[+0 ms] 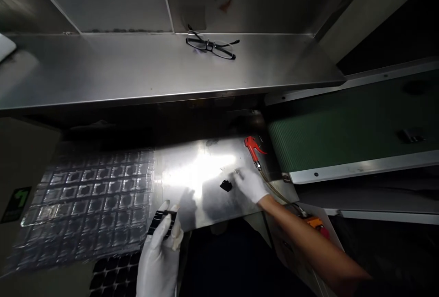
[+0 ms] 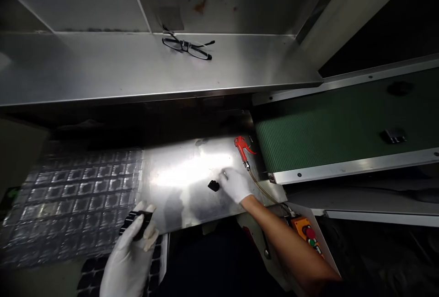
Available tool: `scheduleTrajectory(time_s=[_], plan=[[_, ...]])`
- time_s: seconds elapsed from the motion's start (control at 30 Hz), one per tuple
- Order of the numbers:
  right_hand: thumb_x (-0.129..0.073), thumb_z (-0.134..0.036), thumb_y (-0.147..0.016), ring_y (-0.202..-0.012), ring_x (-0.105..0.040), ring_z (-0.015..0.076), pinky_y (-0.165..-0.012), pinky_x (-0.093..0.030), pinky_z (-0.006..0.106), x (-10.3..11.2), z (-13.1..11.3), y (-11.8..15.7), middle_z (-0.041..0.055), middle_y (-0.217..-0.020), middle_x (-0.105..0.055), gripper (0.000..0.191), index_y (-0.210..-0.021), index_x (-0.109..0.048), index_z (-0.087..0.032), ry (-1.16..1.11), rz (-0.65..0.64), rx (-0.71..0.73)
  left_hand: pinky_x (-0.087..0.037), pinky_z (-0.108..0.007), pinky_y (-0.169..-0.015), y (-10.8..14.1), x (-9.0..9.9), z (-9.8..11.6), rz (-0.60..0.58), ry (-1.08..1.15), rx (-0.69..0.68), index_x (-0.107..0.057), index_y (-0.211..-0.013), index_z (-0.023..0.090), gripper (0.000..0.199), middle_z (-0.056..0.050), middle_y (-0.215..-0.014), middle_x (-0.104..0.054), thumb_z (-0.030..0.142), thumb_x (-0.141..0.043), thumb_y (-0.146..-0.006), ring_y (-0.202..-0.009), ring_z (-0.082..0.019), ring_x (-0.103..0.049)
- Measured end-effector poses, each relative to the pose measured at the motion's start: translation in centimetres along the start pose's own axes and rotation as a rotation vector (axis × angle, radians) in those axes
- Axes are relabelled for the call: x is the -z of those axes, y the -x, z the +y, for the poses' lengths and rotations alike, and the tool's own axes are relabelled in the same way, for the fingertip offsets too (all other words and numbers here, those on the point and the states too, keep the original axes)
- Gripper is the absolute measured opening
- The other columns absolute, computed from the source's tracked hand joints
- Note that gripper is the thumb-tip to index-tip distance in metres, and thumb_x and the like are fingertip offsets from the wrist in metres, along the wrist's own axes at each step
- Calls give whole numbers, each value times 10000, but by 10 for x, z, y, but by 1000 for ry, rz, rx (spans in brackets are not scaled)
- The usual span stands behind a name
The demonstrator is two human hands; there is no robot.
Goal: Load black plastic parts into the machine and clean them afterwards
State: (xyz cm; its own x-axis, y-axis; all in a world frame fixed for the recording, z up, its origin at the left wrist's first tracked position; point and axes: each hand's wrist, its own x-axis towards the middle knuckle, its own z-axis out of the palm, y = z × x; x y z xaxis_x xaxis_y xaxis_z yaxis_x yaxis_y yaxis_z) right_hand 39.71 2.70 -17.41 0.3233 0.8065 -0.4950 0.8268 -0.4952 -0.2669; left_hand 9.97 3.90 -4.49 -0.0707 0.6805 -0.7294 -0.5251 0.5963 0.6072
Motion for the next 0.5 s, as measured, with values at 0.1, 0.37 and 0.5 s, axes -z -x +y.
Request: scheduleTrajectory(time_s=[0.1,0.37,0.5], plan=[[-489,-323,-995,-1256,-524,299,-1025,-459,373,29,32,-42,210,-1407,-503,498,-1439,-447,-104,17,179,-240,-562,-175,-600,13,-21,-2,-158,-21,20,-739,-1178,221,432,-8,-917,-696,207,-843,-759,-633,-68,-531],[-677,-228,-785,-1203,-522,437,-879,-515,480,23,55,-103,297,-1238,-529,644,-1355,-516,23,-38,188,-448,-425,-137,-518,57,-34,11,-302,-83,45,-747,-1207,179,450,-51,-970,-704,217,-876,-777,-523,-4,-380],[-579,-240,-847,-1110,-595,427,-779,-513,450,27,45,-90,293,-1168,-595,472,-1249,-626,0,-84,187,-430,-433,-141,-562,73,-31,17,-279,-182,32,-748,-1216,192,490,-25,-904,-666,281,-902,-759,-558,-4,-417]])
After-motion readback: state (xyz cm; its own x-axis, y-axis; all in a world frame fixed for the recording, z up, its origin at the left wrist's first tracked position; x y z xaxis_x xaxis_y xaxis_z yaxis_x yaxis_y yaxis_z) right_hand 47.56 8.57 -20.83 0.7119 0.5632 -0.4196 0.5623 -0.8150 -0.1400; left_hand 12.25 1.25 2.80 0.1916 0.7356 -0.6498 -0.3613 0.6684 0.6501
